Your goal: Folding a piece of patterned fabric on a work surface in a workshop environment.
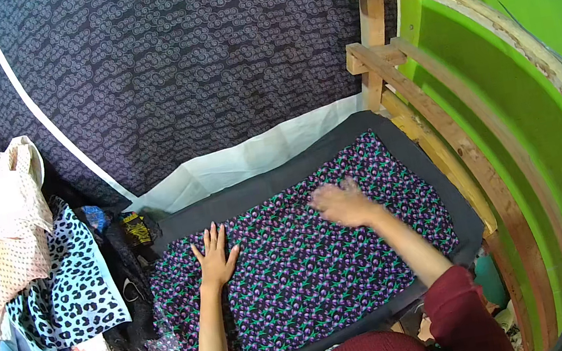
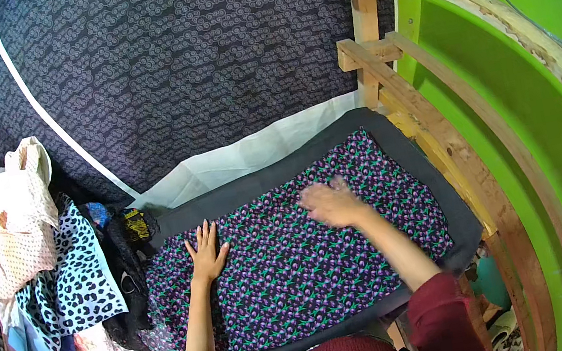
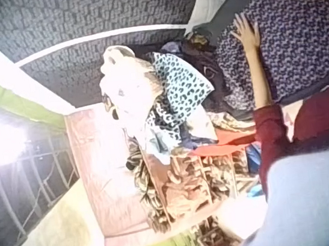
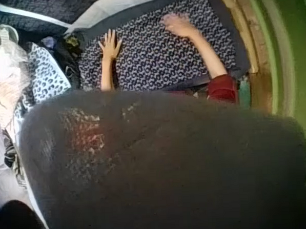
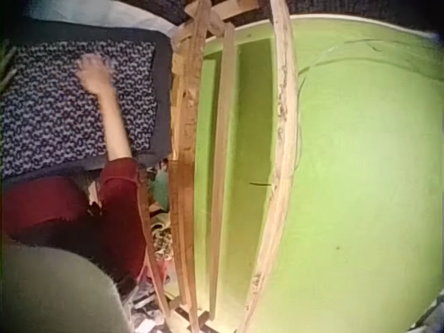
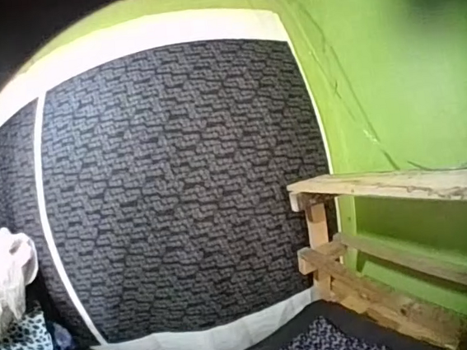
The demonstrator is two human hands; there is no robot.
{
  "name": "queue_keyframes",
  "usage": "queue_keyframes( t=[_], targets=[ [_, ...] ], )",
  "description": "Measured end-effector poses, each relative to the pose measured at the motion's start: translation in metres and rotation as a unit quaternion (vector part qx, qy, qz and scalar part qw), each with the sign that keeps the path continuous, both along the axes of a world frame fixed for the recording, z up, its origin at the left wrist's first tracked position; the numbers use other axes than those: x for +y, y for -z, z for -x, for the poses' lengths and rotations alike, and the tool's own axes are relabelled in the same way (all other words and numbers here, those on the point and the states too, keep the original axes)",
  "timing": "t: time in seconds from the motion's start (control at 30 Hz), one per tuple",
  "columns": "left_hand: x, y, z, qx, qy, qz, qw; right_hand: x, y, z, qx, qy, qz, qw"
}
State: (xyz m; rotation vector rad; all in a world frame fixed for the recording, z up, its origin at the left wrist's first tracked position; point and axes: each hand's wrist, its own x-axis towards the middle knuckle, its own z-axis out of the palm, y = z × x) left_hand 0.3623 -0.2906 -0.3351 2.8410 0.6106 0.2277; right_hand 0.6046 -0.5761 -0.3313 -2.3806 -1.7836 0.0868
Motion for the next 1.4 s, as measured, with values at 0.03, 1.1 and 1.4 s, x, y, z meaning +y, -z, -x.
queue_keyframes(
  t=[0.03,1.1,1.4],
  targets=[
    [0.004,-0.002,0.001,0.009,0.000,-0.026,1.000,-0.030,0.000,-0.021,-0.025,0.068,-0.027,0.997],
    [0.029,-0.086,0.039,0.008,0.151,-0.025,0.988,0.043,-0.053,-0.071,0.104,0.022,0.311,0.944],
    [0.036,-0.108,0.035,0.165,0.083,-0.004,0.983,-0.022,-0.051,-0.080,-0.007,0.134,0.254,0.958]
  ],
)
